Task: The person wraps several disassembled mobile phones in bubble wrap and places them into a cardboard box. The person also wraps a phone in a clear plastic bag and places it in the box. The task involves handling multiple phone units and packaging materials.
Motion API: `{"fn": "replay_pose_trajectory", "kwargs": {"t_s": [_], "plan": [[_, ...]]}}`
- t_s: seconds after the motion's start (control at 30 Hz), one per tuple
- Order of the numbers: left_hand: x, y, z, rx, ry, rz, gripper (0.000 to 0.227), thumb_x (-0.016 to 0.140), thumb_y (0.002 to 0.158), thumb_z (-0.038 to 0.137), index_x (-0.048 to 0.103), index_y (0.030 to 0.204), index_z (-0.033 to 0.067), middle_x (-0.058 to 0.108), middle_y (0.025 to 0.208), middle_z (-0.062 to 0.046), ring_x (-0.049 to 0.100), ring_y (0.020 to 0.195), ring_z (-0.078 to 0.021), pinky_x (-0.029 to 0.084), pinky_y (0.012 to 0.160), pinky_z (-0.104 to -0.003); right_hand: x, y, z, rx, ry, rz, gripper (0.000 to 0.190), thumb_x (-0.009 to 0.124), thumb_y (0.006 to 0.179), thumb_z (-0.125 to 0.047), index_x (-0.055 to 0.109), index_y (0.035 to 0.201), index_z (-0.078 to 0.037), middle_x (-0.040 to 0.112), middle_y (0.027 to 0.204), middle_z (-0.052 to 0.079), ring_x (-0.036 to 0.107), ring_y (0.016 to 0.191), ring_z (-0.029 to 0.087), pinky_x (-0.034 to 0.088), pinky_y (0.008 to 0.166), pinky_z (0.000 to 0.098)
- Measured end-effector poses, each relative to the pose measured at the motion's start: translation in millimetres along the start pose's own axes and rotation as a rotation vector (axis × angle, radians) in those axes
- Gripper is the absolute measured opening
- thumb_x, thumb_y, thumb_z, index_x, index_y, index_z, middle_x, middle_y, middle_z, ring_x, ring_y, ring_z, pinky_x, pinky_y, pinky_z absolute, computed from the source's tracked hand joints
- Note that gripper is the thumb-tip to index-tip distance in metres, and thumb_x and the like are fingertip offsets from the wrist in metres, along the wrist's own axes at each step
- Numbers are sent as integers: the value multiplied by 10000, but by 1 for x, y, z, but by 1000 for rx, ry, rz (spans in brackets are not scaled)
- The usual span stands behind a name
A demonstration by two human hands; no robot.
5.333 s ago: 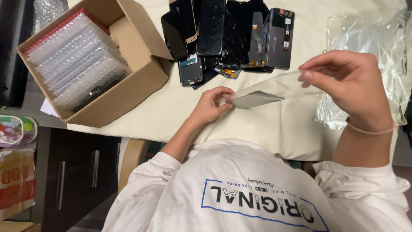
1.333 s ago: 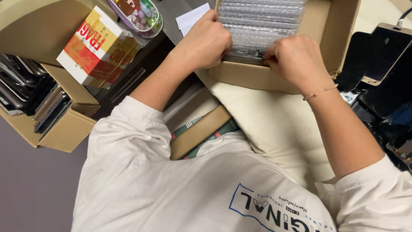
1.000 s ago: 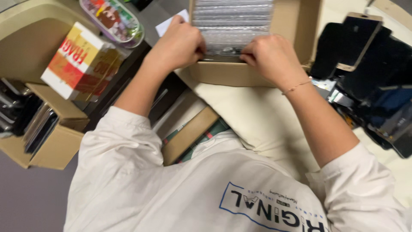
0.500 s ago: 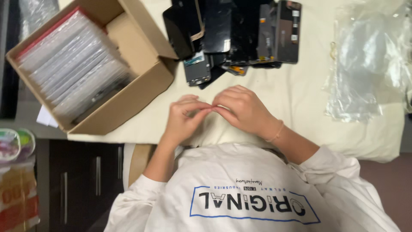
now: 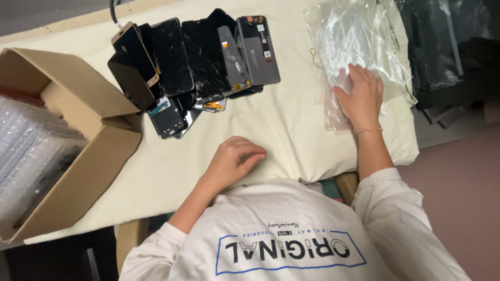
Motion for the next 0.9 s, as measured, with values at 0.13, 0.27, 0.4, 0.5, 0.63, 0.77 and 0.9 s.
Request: {"fn": "replay_pose_trajectory", "kwargs": {"t_s": [0.13,0.27,0.4,0.5,0.63,0.77,0.9], "plan": [[-9,-1,-1,-41,-4,19,100,757,908,170,812,988,146,787,788,-62,755,834,-290,543,961,-443,34,4,28,31,-57,119,381,855,899,-248,770,1231,-81,716,1282,156,643,1157,403,399,1036,556],[-14,-1,-2,-105,-6,57,94,764,908,179,815,984,157,799,804,-41,762,854,-274,549,948,-429,42,4,36,125,-70,161,168,743,1022,-292,791,1165,-217,748,1235,23,675,1151,296,151,1183,564],[-8,3,-14,-259,-186,61,132,782,901,204,821,1022,171,811,833,-45,772,881,-210,569,914,-373,17,7,16,172,87,168,141,696,1069,-262,784,1169,-213,757,1167,-6,698,1134,241,77,1208,548],[9,13,-39,-382,-743,74,369,684,972,227,682,1265,2,764,1153,-197,721,1106,-270,527,1044,-416,-20,-8,-55,52,400,232,100,760,1023,-144,796,1114,-130,772,1075,84,701,1112,348,312,1181,512],[42,28,-49,-528,-1271,-99,790,409,1038,625,478,1458,-41,565,1448,-296,537,1372,-373,437,1143,-474,-25,-46,-129,48,1058,-49,158,668,1022,-106,730,1152,-42,762,1100,121,720,1080,187,523,1095,407],[50,35,-74,-397,-1839,17,651,551,1022,545,569,1422,31,634,1402,-212,608,1314,-346,470,1139,-509,-4,-70,-135,177,1833,-353,161,564,1051,-118,638,1149,-14,756,1075,220,748,1079,336,572,1061,526],[10,17,-111,-313,-1767,484,458,654,1019,189,533,1443,62,718,1260,-89,733,1089,-245,565,1060,-455,2,-70,-100,244,1878,-348,136,528,1080,-151,592,1155,-58,762,1065,195,765,1049,317,559,1092,543]]}}
Point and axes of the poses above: each hand's wrist, its own y-axis towards the middle knuckle, its own x-axis out of the palm, z = x × y, the point moved 4 cm from there along y, towards the middle knuckle
